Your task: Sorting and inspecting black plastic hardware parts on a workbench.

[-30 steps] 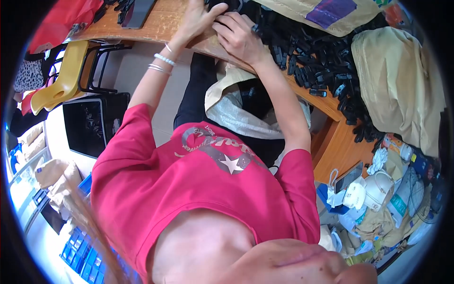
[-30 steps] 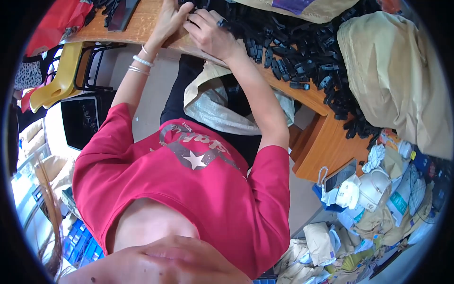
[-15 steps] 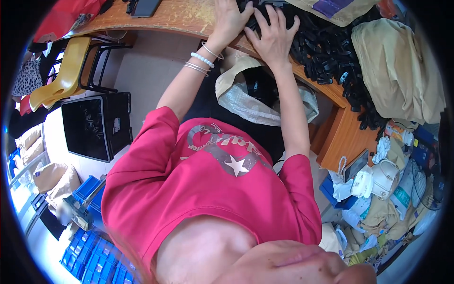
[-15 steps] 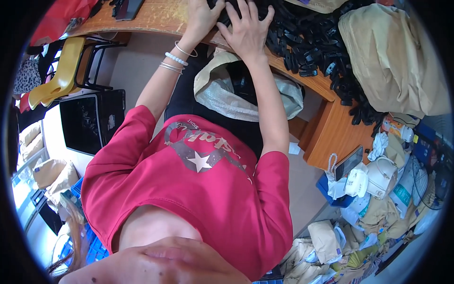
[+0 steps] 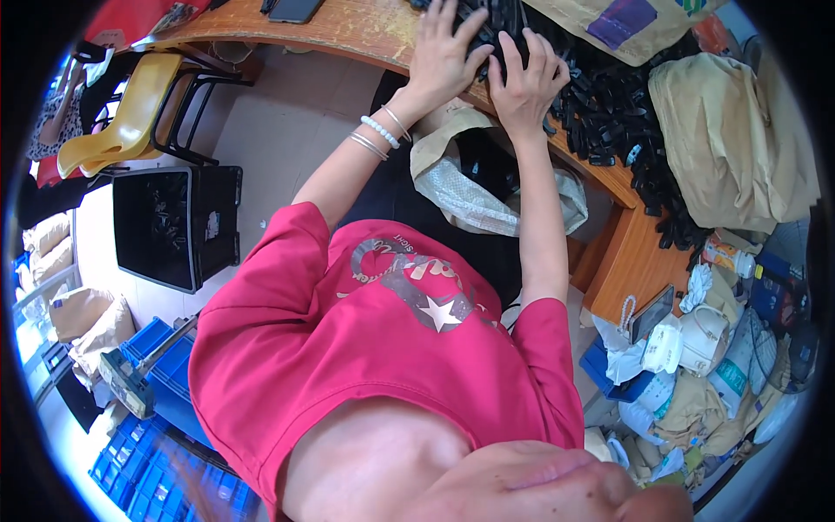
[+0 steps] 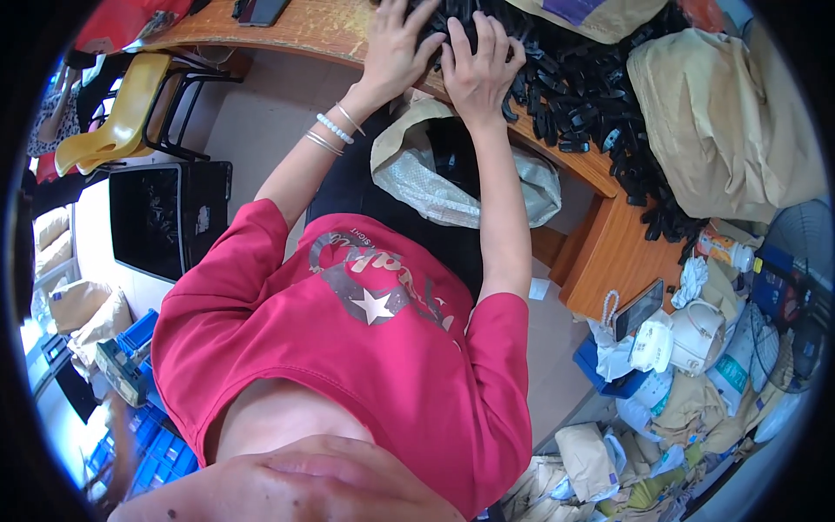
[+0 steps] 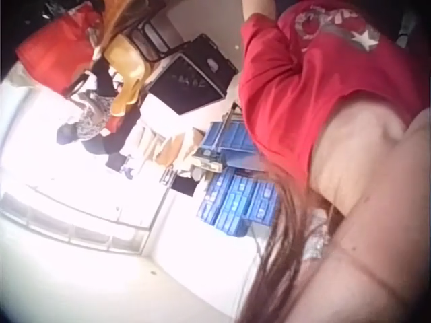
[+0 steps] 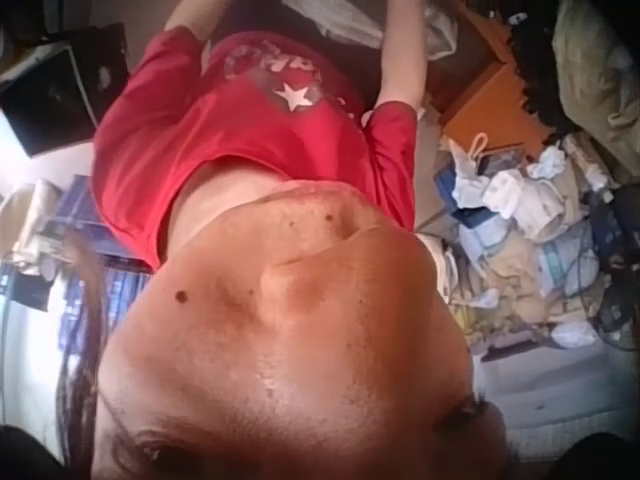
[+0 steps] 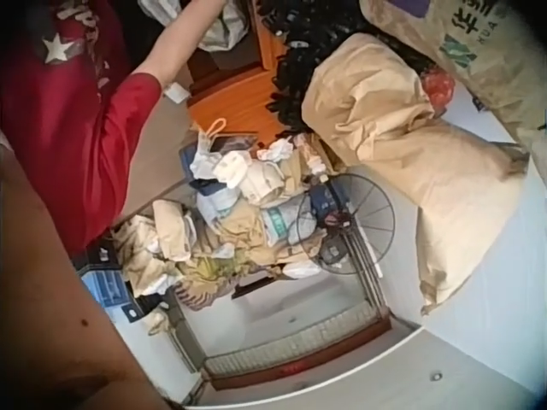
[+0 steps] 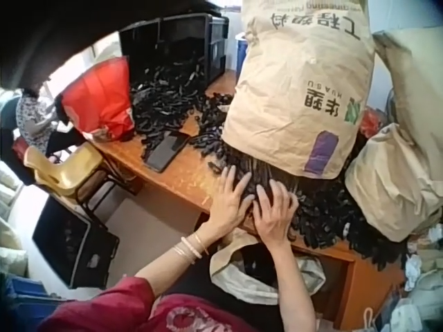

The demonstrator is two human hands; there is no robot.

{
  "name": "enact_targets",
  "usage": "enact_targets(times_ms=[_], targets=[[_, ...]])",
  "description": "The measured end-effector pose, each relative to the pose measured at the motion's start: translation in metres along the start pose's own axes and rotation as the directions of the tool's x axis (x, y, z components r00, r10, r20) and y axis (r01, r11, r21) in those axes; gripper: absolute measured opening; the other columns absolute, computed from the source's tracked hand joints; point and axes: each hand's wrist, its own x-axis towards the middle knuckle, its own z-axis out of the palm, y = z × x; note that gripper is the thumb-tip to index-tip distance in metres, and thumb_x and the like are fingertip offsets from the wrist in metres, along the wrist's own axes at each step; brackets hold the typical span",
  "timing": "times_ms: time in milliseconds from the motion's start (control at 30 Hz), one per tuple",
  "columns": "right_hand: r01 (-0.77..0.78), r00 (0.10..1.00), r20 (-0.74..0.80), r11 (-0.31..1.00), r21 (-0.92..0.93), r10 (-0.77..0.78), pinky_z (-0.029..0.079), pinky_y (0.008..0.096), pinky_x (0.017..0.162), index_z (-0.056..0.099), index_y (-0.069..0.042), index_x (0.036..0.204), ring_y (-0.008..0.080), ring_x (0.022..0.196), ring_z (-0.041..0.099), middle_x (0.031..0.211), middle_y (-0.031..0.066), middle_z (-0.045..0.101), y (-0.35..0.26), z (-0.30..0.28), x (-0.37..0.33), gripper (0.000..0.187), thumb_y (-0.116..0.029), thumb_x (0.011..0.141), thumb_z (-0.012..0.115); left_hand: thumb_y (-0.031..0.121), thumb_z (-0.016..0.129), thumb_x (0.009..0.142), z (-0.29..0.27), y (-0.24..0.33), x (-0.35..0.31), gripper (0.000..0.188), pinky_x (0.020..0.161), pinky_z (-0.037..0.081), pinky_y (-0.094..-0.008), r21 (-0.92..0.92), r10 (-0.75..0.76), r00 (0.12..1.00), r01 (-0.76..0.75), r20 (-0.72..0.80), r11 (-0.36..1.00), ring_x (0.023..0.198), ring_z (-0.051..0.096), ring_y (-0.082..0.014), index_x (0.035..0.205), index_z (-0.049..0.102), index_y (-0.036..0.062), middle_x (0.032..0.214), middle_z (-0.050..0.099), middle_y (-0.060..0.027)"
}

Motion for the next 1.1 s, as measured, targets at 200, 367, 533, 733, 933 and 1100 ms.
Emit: enact_targets(times_ms=[200, 367, 533, 733, 933, 1100], targets=[[-0.019, 0.983, 0.181, 1.0, 0.023, 0.014, 0.015, 0.0622, 0.107, 0.059, -0.017, 0.122, 0.0286, 0.13, 0.039, 0.134, 0.0131, 0.048, 0.01, -0.003, -0.006, 0.041, -0.034, 0.085, 0.062, 0.016, 0.056, 0.091, 0.001, -0.025, 0.03, 0.049, 0.111, 0.023, -0.0505, -0.084, -0.095, 0.969, 0.077, -0.228, 0.993, 0.132, 0.027, -0.047, 0.134, 0.041, -0.0021, 0.141, 0.032, -0.0288], [0.055, 0.966, 0.243, 0.986, 0.159, -0.093, 0.006, 0.0645, 0.109, 0.06, -0.023, 0.124, 0.0276, 0.137, 0.033, 0.142, 0.0102, 0.043, -0.004, -0.001, 0.003, 0.043, -0.04, 0.085, 0.062, 0.016, 0.052, 0.091, 0.016, -0.121, 0.053, 0.037, 0.102, 0.036, -0.0462, 0.243, -0.042, 0.99, 0.074, -0.134, 0.967, 0.121, 0.043, -0.0429, 0.119, 0.053, -0.007, 0.127, 0.049, -0.0277], [0.123, 0.928, 0.319, 0.966, 0.227, -0.193, 0.002, 0.0649, 0.109, 0.062, -0.026, 0.123, 0.0243, 0.138, 0.03, 0.145, 0.0047, 0.041, -0.001, -0.005, 0.0, 0.045, -0.046, 0.082, 0.063, 0.01, 0.055, 0.087, 0.007, -0.089, 0.038, 0.028, 0.095, 0.041, -0.0444, 0.192, 0.141, 0.953, -0.091, -0.269, 0.977, 0.107, 0.051, -0.0414, 0.11, 0.057, -0.0063, 0.12, 0.055, -0.0223], [0.153, 0.922, 0.33, 0.974, 0.167, -0.202, 0.003, 0.0657, 0.108, 0.062, -0.025, 0.122, 0.0229, 0.138, 0.03, 0.145, 0.0036, 0.042, 0.003, -0.001, -0.001, 0.044, -0.047, 0.084, 0.061, 0.006, 0.052, 0.087, -0.006, -0.067, 0.032, 0.022, 0.091, 0.043, -0.0444, 0.036, -0.066, 0.991, 0.07, -0.119, 0.997, 0.102, 0.053, -0.04, 0.106, 0.058, -0.0038, 0.11, 0.058, -0.0239], [0.125, 0.954, 0.242, 0.97, 0.211, -0.175, 0.0, 0.0619, 0.11, 0.059, -0.022, 0.127, 0.0217, 0.138, 0.032, 0.144, 0.0039, 0.043, 0.002, -0.002, -0.001, 0.048, -0.048, 0.086, 0.06, 0.01, 0.05, 0.089, -0.003, -0.11, 0.074, 0.025, 0.088, 0.045, -0.0443, -0.276, -0.243, 0.943, 0.178, -0.226, 0.944, 0.098, 0.054, -0.0421, 0.111, 0.056, -0.0021, 0.102, 0.059, -0.0236], [0.095, 0.957, 0.255, 0.979, 0.18, -0.14, -0.001, 0.0609, 0.11, 0.058, -0.022, 0.127, 0.0212, 0.137, 0.034, 0.143, 0.005, 0.044, -0.004, 0.001, -0.002, 0.049, -0.049, 0.087, 0.059, 0.008, 0.058, 0.074, 0.01, -0.161, 0.103, 0.017, 0.078, 0.047, -0.0488, 0.204, -0.064, 0.995, 0.047, 0.077, 0.978, 0.088, 0.055, -0.0413, 0.085, 0.066, -0.0022, 0.087, 0.063, -0.0247]])
